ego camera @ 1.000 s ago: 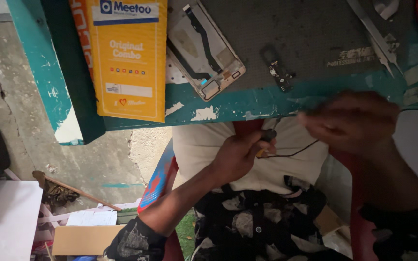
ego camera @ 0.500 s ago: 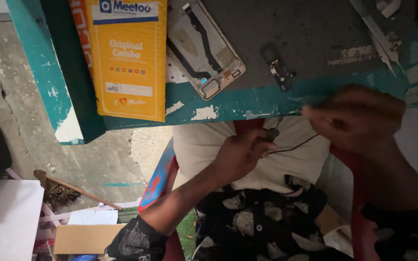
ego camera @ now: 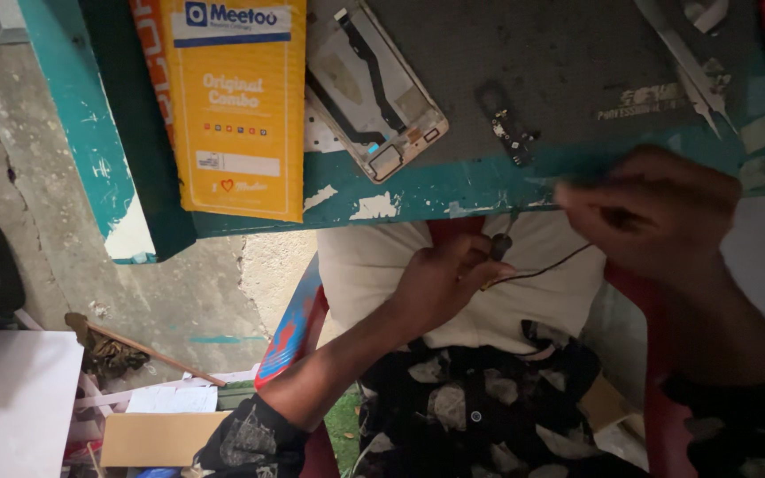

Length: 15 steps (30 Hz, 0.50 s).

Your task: The person cleans a small electronic component with a spray bottle and then uses a soldering iron to work on the component on a workbench. The person handles the component with their hands and uses tools to manipulate it.

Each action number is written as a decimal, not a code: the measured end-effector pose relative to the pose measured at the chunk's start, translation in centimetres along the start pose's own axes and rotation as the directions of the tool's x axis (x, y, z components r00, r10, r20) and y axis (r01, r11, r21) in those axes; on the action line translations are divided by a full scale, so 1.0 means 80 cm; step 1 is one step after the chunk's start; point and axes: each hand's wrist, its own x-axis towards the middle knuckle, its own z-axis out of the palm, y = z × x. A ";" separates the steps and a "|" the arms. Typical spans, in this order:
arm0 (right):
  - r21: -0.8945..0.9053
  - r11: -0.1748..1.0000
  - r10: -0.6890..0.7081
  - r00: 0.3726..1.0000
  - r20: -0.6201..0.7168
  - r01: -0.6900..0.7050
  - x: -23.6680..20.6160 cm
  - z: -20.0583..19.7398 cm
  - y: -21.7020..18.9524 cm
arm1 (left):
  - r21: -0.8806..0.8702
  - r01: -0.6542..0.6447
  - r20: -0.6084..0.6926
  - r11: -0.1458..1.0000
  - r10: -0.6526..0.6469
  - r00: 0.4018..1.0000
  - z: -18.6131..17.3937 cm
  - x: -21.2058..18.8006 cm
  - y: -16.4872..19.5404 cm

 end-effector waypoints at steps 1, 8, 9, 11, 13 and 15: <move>0.014 0.992 -0.125 0.992 0.008 0.125 0.001 -0.001 0.000 | -0.002 0.009 0.001 1.000 -0.009 1.000 0.000 0.000 0.001; 0.115 0.987 0.118 0.993 -0.020 -0.115 -0.007 0.002 0.001 | 0.069 0.060 0.029 0.996 -0.062 0.998 -0.002 0.001 0.005; 0.124 0.990 0.069 0.997 -0.029 -0.065 -0.008 0.003 0.002 | 0.107 0.080 0.038 0.991 -0.084 0.996 -0.002 0.002 0.005; 0.149 0.988 -0.041 0.998 -0.051 0.048 -0.010 0.005 0.003 | -0.010 0.049 0.021 0.999 -0.048 0.999 -0.001 0.002 0.005; 0.055 0.998 0.013 0.998 -0.059 -0.010 -0.011 0.007 0.002 | -0.052 0.028 0.002 0.998 -0.028 1.000 0.000 0.001 0.004; 0.075 0.995 0.071 0.995 -0.072 -0.065 -0.012 0.007 -0.003 | -0.021 0.012 -0.005 1.000 -0.012 1.000 0.001 0.000 0.004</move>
